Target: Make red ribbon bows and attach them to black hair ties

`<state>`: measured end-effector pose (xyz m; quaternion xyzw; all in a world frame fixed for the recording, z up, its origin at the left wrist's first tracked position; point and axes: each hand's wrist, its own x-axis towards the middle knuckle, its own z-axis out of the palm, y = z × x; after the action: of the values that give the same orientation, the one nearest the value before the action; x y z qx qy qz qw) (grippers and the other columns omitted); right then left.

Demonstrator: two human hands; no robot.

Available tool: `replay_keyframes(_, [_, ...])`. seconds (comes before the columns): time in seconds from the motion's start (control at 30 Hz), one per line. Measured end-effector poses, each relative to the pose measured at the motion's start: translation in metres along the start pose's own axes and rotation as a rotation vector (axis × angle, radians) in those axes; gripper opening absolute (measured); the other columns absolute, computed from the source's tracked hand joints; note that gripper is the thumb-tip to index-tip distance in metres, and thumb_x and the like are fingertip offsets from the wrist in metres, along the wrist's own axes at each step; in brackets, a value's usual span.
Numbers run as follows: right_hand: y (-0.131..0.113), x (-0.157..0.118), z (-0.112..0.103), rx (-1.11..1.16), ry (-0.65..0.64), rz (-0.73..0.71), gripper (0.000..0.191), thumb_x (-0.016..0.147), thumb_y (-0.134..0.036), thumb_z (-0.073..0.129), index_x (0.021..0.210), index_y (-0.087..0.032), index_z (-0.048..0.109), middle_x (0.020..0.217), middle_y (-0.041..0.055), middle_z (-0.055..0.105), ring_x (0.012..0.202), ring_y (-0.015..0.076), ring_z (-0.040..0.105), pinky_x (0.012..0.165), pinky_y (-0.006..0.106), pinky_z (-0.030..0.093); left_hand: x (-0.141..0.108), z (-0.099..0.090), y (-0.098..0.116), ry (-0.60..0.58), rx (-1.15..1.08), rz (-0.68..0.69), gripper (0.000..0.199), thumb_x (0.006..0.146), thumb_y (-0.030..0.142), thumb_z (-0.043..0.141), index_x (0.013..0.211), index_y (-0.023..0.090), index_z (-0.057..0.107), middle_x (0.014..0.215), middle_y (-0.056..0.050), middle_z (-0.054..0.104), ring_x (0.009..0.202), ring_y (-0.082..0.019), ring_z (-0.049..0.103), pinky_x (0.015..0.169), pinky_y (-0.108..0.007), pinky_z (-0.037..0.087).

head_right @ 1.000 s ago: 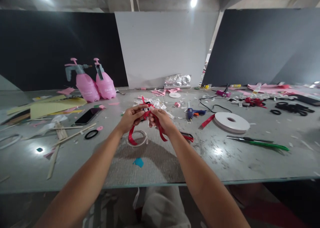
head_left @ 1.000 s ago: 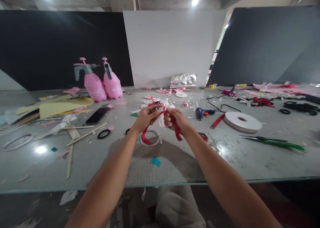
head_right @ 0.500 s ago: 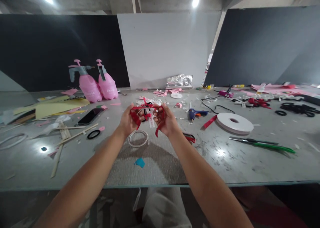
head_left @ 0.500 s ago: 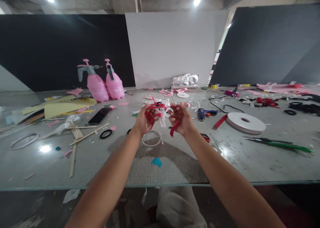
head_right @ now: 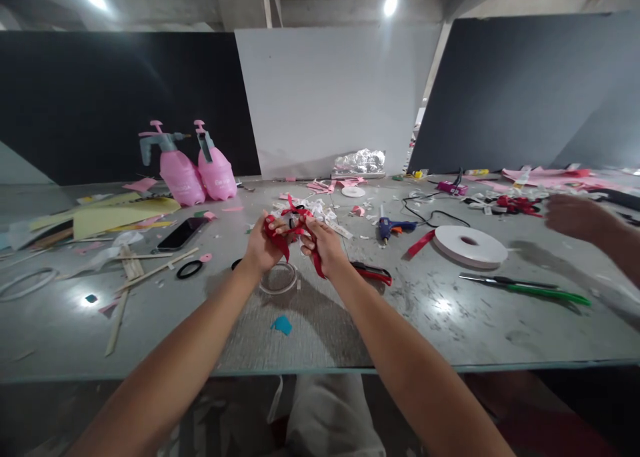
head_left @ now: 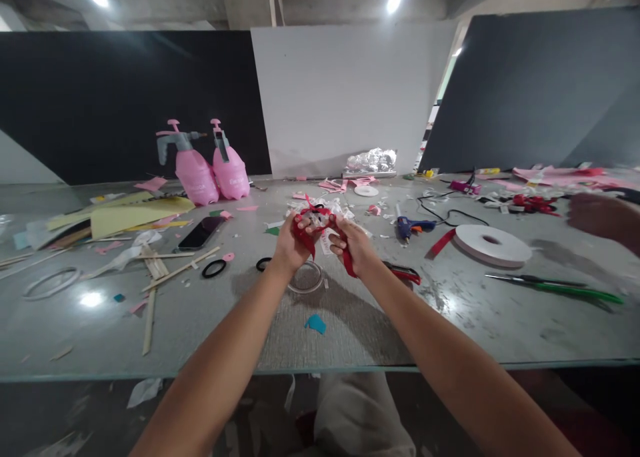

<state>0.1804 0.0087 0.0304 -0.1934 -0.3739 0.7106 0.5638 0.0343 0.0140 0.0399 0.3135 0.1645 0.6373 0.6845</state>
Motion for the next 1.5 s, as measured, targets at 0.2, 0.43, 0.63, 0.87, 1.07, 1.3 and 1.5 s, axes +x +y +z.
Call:
replay_keyframes(0.2, [0.003,0.003,-0.002,0.053,0.075,-0.024,0.03,0.07,-0.04,0.074,0.088,-0.02,0.062,0.067,-0.0052,0.062,0.045,0.005,0.043,0.039,0.017,0.037,0.001,-0.001,-0.01,0.032,-0.055,-0.11,0.033,0.083,0.039,0.066,0.066,0.017,0.048,0.054,0.007,0.044,0.047,-0.006,0.045,0.056,-0.021,0.047])
replay_keyframes(0.43, [0.006,0.007,-0.005,-0.044,0.129,-0.037,0.031,0.067,-0.039,0.076,0.084,-0.019,0.059,0.071,-0.0037,0.065,0.046,0.0071,0.052,0.039,0.019,0.041,0.008,-0.012,-0.015,0.027,-0.019,-0.109,0.022,0.076,0.031,0.074,0.089,0.019,0.061,0.069,0.005,0.06,0.051,-0.006,0.052,0.049,-0.019,0.042])
replay_keyframes(0.63, [0.011,0.012,-0.003,-0.135,0.197,-0.071,0.026,0.068,-0.036,0.076,0.075,-0.017,0.06,0.055,-0.0056,0.057,0.04,0.007,0.049,0.04,0.02,0.045,0.009,-0.015,-0.021,-0.015,0.158,-0.124,0.031,0.071,0.028,0.078,0.096,0.017,0.065,0.072,0.002,0.064,0.055,-0.007,0.057,0.055,-0.019,0.048])
replay_keyframes(0.87, [0.01,0.015,-0.003,0.006,0.102,-0.077,0.023,0.068,-0.017,0.076,0.086,-0.017,0.062,0.065,-0.0024,0.066,0.054,0.0108,0.061,0.054,0.023,0.055,0.01,-0.013,-0.018,0.009,0.156,-0.081,0.027,0.07,0.024,0.079,0.09,0.016,0.063,0.076,0.001,0.067,0.056,-0.006,0.057,0.06,-0.021,0.05])
replay_keyframes(1.07, [0.005,0.012,-0.005,0.055,0.112,0.042,0.014,0.073,-0.013,0.072,0.083,-0.017,0.062,0.062,-0.0021,0.064,0.055,0.0091,0.061,0.058,0.02,0.056,0.015,-0.019,-0.016,0.014,0.156,-0.052,0.025,0.073,0.027,0.077,0.086,0.015,0.059,0.077,-0.001,0.067,0.06,-0.008,0.06,0.065,-0.023,0.052])
replay_keyframes(1.3, [-0.001,0.009,-0.008,-0.019,0.158,0.09,0.011,0.079,-0.025,0.068,0.082,-0.019,0.059,0.066,-0.0023,0.063,0.054,0.0088,0.058,0.05,0.02,0.052,0.01,-0.013,-0.011,-0.038,0.126,-0.07,0.023,0.074,0.027,0.076,0.089,0.016,0.06,0.078,0.001,0.065,0.065,-0.01,0.062,0.069,-0.025,0.052])
replay_keyframes(1.5, [0.003,0.008,-0.008,-0.286,0.155,0.017,0.022,0.077,-0.038,0.067,0.084,-0.021,0.055,0.061,-0.0063,0.053,0.045,0.0067,0.049,0.036,0.016,0.041,0.009,-0.012,-0.011,-0.045,0.201,-0.087,0.026,0.074,0.026,0.076,0.094,0.015,0.063,0.067,0.003,0.06,0.057,-0.008,0.058,0.064,-0.022,0.051])
